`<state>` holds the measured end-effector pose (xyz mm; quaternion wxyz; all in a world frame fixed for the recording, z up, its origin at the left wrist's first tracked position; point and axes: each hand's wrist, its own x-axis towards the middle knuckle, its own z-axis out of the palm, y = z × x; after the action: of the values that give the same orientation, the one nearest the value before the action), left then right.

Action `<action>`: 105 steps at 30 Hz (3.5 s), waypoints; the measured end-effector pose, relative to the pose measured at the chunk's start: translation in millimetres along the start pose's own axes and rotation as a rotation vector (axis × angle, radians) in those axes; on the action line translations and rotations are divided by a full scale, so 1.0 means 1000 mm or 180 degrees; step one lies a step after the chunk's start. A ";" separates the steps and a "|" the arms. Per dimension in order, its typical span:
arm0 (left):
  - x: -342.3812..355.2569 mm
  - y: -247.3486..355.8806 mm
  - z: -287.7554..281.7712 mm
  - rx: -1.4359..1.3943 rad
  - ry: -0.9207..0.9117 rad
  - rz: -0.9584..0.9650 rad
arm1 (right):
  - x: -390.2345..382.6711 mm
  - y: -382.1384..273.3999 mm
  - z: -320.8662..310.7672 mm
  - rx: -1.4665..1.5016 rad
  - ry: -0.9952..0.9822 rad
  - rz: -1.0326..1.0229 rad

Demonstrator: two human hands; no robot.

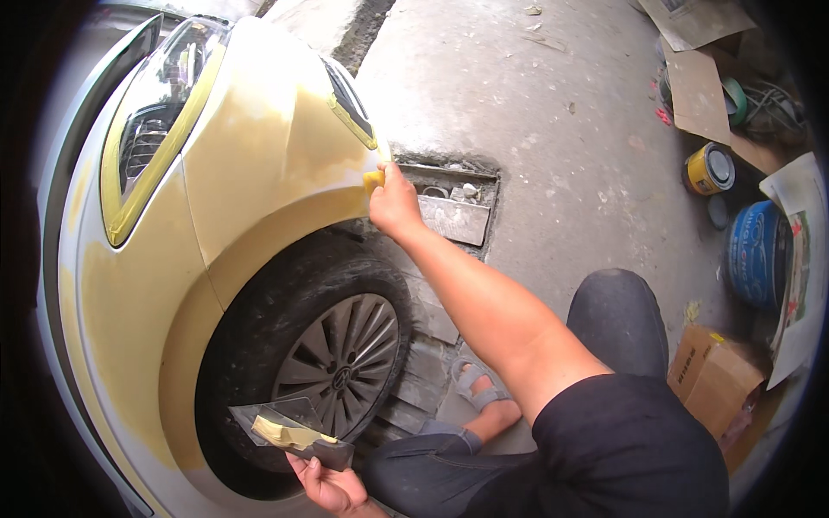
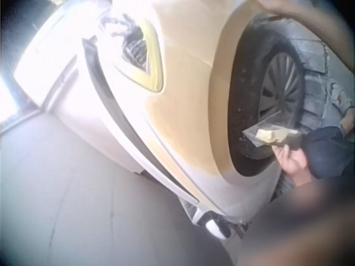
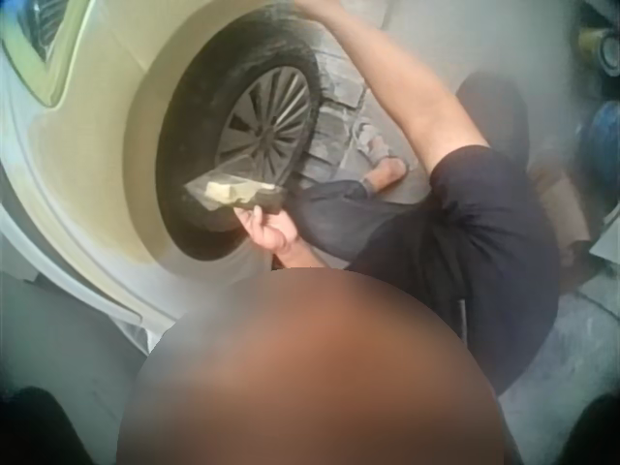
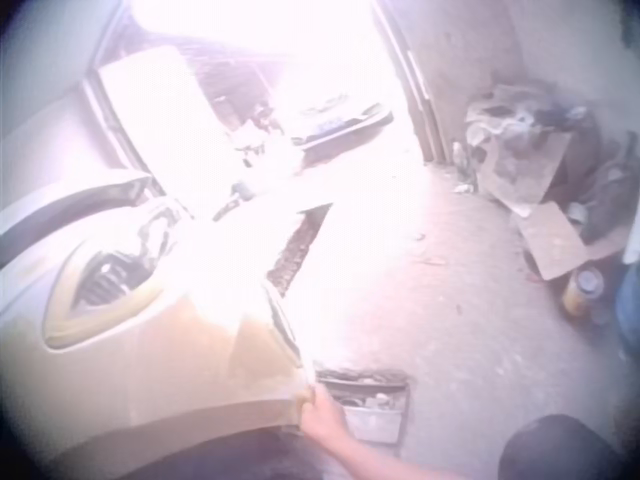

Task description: The person applies a beige body filler to the front fender of a white car using a metal spreader, smoothing it over the surface. They then use a yellow sponge to wipe and blend the edges of the filler along the fender and wheel arch.

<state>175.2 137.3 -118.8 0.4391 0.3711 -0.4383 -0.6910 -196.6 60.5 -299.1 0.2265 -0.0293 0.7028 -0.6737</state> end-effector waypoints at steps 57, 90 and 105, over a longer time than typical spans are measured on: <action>-0.001 0.003 0.008 0.0664 0.0064 -0.1417 | -0.001 0.022 0.031 0.1032 0.0388 0.1141; -0.017 0.145 0.013 0.1577 -0.0007 -0.3451 | -0.121 -0.148 0.042 0.1441 0.0145 0.0764; -0.021 0.148 0.018 0.1655 -0.0049 -0.3425 | -0.182 -0.192 0.048 0.1098 0.0146 -0.0020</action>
<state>207.6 128.2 28.2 -0.0811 0.6312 -0.3466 -0.6891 -67.0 61.6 -63.0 0.2100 0.0232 0.5816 -0.7856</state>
